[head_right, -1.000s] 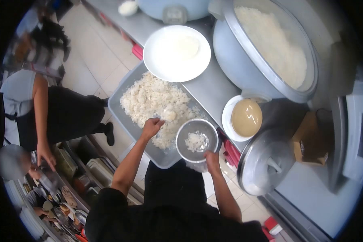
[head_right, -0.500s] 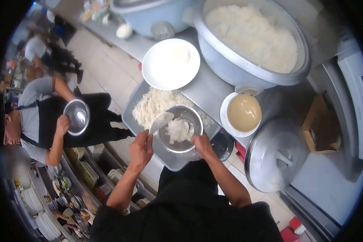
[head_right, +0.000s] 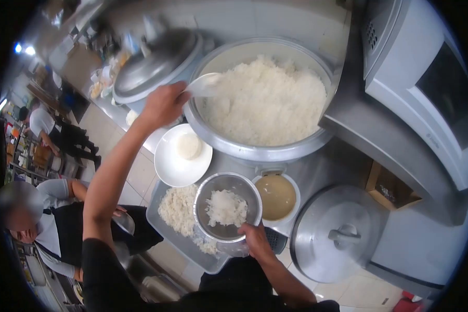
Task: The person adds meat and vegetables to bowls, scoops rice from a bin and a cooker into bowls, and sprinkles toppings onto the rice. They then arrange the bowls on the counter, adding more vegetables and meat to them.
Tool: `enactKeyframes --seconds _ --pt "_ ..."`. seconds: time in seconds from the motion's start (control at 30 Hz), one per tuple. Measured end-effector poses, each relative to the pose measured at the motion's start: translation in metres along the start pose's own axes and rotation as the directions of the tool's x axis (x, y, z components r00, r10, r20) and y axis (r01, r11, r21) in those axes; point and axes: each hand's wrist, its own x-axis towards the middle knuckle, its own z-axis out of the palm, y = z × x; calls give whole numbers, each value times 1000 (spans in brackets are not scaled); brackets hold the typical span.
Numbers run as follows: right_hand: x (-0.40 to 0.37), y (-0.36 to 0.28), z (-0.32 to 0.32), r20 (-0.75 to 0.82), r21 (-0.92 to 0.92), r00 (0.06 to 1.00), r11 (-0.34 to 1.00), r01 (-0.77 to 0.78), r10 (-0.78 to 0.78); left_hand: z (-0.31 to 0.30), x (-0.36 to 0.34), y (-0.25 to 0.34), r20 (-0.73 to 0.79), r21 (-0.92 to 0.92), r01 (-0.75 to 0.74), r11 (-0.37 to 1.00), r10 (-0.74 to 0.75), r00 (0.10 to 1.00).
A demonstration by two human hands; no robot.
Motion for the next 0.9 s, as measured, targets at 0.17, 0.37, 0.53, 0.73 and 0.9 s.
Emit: enactKeyframes --seconds 0.17,0.37,0.53,0.73,0.9 --pt "11 -4 -17 -56 174 994 981 -82 93 73 100 5 218 438 -120 891 24 976" --pt "25 -6 -14 -118 291 992 957 0 36 99 112 17 466 524 -317 791 45 884" --pt "23 -11 -3 -229 230 972 973 10 44 88 102 15 548 520 -492 698 170 819" --pt "44 -3 -9 -128 152 992 988 6 14 76 88 23 557 400 -499 769 229 798" --pt "44 -9 -1 -170 114 982 989 99 -78 75 81 32 561 348 -517 782 269 783"
